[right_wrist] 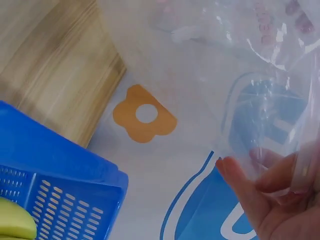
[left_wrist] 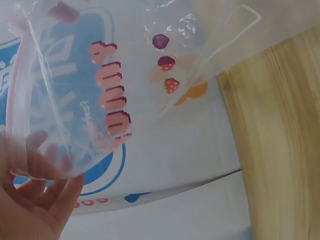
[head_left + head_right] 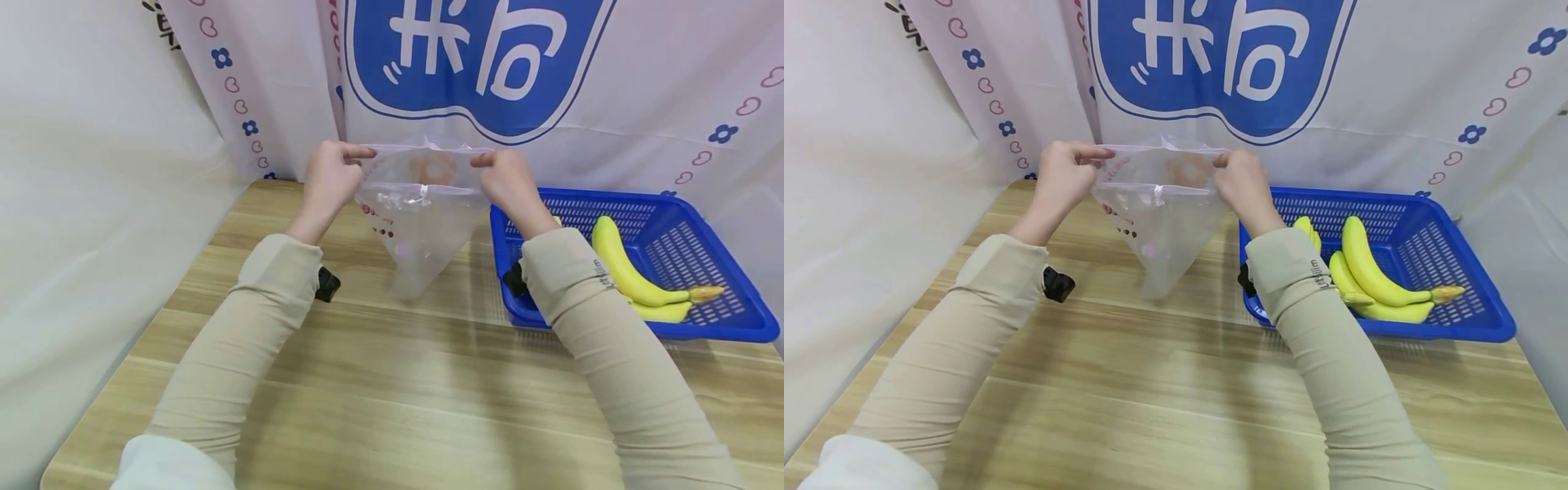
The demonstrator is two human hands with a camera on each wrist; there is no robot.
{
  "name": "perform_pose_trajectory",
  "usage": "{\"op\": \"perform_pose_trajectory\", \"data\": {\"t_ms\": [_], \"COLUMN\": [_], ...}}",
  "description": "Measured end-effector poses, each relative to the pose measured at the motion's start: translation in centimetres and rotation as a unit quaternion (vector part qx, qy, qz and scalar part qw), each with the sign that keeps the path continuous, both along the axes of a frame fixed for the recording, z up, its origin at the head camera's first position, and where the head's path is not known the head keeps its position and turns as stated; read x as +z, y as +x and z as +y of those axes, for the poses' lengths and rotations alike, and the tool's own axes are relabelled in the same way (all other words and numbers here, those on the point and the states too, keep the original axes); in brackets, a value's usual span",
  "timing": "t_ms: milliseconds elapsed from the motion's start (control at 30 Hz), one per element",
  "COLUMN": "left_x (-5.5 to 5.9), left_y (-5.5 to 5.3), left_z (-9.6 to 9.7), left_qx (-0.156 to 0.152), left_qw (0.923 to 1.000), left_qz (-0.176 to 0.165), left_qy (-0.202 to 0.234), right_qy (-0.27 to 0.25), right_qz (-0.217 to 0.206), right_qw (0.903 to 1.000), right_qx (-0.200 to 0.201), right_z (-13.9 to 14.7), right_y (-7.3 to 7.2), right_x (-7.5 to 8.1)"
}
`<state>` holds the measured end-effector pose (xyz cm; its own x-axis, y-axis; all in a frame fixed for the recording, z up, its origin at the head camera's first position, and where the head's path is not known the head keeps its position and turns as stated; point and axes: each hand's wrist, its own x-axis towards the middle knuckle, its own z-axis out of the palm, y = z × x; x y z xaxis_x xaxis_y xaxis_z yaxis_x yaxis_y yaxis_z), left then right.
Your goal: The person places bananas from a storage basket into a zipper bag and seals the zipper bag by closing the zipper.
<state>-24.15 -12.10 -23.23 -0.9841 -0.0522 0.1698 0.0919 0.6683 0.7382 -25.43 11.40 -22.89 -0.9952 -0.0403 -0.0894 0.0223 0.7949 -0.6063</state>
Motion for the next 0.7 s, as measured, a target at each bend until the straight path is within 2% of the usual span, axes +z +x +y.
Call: {"op": "perform_pose_trajectory", "data": {"t_ms": [100, 167, 300, 367, 433, 533, 700], "left_x": [-0.3, -0.7, -1.5, -1.9, -2.2, -2.4, -2.6], "left_y": [-0.3, -0.4, -0.4, -0.4, -0.4, -0.3, -0.4], "left_z": [-0.3, -0.5, -0.8, -0.8, -0.7, -0.6, -0.2], "left_qx": [-0.006, -0.021, -0.089, -0.132, -0.160, -0.172, -0.173], "left_qw": [0.9995, 0.9991, 0.9951, 0.9894, 0.9837, 0.9794, 0.9810], "left_qz": [-0.016, -0.020, -0.031, -0.047, -0.061, -0.073, -0.058], "left_qy": [0.026, 0.031, 0.030, 0.039, 0.055, 0.076, 0.068], "right_qy": [-0.001, 0.000, -0.006, -0.017, -0.029, -0.052, -0.081], "right_qz": [-0.005, -0.006, -0.008, -0.009, -0.013, -0.013, 0.016], "right_qw": [1.0000, 0.9998, 0.9991, 0.9987, 0.9982, 0.9969, 0.9939], "right_qx": [0.007, 0.017, 0.040, 0.047, 0.050, 0.058, 0.074], "right_z": [0.1, 0.1, 0.3, 0.6, 0.9, 1.3, 1.7], "right_y": [0.0, 0.0, -0.1, -0.1, -0.1, 0.0, 0.1], "right_x": [-0.3, -0.6, -1.3, -1.6, -1.9, -2.1, -2.3]}}
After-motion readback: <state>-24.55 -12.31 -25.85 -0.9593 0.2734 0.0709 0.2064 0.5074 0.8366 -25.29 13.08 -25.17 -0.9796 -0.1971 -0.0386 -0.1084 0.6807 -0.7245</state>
